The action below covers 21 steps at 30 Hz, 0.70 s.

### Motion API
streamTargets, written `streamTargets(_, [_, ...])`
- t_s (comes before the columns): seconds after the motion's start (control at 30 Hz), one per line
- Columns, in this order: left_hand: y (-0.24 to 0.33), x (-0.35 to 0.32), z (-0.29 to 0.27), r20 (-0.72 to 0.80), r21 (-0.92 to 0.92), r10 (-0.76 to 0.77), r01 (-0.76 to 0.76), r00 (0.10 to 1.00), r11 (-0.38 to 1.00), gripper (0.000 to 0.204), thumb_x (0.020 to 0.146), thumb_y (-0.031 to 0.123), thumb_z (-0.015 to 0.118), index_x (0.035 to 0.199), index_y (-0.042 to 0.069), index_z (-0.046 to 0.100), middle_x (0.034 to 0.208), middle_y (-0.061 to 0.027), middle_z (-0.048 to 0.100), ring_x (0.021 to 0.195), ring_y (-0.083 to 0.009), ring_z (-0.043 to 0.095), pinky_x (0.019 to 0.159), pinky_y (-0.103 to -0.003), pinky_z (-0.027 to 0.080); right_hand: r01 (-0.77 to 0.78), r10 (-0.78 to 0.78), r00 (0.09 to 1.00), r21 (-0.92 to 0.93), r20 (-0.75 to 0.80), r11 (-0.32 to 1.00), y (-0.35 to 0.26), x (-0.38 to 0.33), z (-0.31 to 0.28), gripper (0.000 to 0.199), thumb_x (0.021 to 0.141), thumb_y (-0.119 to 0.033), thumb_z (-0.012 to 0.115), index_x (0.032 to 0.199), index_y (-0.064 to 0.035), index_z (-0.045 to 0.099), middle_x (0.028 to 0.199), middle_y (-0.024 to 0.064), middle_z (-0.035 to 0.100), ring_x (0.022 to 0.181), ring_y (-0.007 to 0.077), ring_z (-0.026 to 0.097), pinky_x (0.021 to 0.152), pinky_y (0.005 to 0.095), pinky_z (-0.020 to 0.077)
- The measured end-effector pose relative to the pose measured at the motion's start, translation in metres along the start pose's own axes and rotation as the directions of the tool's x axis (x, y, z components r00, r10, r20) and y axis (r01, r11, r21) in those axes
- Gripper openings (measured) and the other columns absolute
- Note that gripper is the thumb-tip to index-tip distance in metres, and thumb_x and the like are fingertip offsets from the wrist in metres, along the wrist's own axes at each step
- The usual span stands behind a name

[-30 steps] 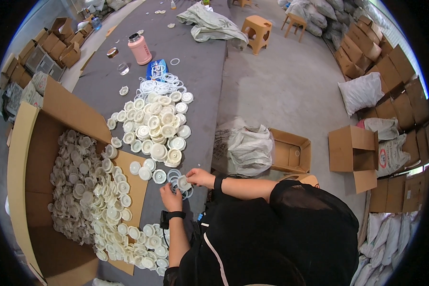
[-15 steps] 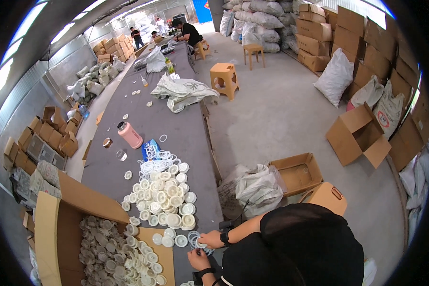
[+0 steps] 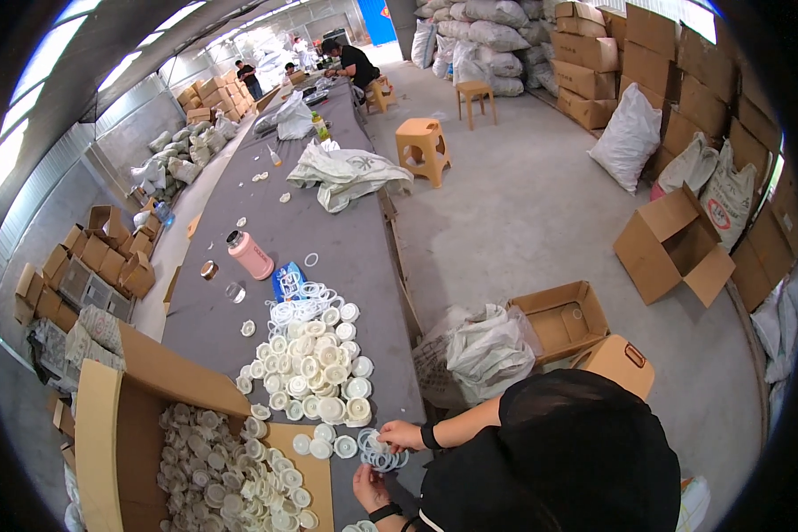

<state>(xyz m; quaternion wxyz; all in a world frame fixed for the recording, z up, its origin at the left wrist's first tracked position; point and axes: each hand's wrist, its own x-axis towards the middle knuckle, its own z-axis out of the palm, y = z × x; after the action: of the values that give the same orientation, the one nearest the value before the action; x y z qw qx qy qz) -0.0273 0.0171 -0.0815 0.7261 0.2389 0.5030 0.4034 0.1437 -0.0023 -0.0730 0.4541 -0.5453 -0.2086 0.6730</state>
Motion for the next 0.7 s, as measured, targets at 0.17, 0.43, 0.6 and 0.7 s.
streamTargets(0.17, [0.022,-0.009,0.01,0.19,-0.491,-0.034,0.125,0.981,0.862,0.008,0.079,0.015,0.055,0.08,0.008,0.052,0.074,-0.0008,0.055,0.061,-0.0096,0.048,0.051,-0.022,0.038,-0.061,0.042,0.989,0.135,0.141,0.989,-0.004,-0.012,0.017,0.019,0.08,-0.024,0.052,0.09,-0.0086,0.051,0.065,-0.0008,0.052,0.054,0.006,0.05,0.047,0.0179,0.0386])
streamTargets(0.43, [0.045,-0.039,0.055,0.008,-0.284,0.23,-0.219,0.973,0.934,0.007,0.078,0.013,0.056,0.077,0.009,0.05,0.066,0.0017,0.047,0.059,-0.007,0.042,0.05,-0.019,0.032,0.04,-0.134,0.951,0.319,0.278,0.947,-0.047,-0.033,0.035,0.014,0.082,-0.021,0.05,0.09,-0.0097,0.051,0.068,-0.0017,0.053,0.057,0.0067,0.051,0.05,0.0193,0.0392])
streamTargets(0.6, [0.04,-0.038,0.055,-0.019,-0.399,0.258,-0.244,0.966,0.884,0.008,0.077,0.012,0.057,0.075,0.009,0.05,0.071,-0.0001,0.05,0.066,-0.0092,0.044,0.057,-0.024,0.035,-0.016,-0.132,0.933,0.406,0.334,0.914,-0.049,-0.035,0.036,0.014,0.083,-0.019,0.049,0.092,-0.008,0.049,0.072,0.0005,0.053,0.059,0.0092,0.051,0.051,0.0213,0.0389])
streamTargets(0.7, [0.047,-0.048,0.062,-0.064,-0.436,0.223,-0.228,0.973,0.87,0.008,0.078,0.012,0.056,0.076,0.009,0.049,0.075,-0.002,0.052,0.071,-0.0113,0.046,0.062,-0.026,0.037,-0.017,-0.137,0.932,0.418,0.336,0.908,-0.054,-0.041,0.039,0.012,0.083,-0.021,0.05,0.088,-0.0104,0.048,0.07,-0.0002,0.053,0.058,0.0087,0.053,0.051,0.0206,0.0407])
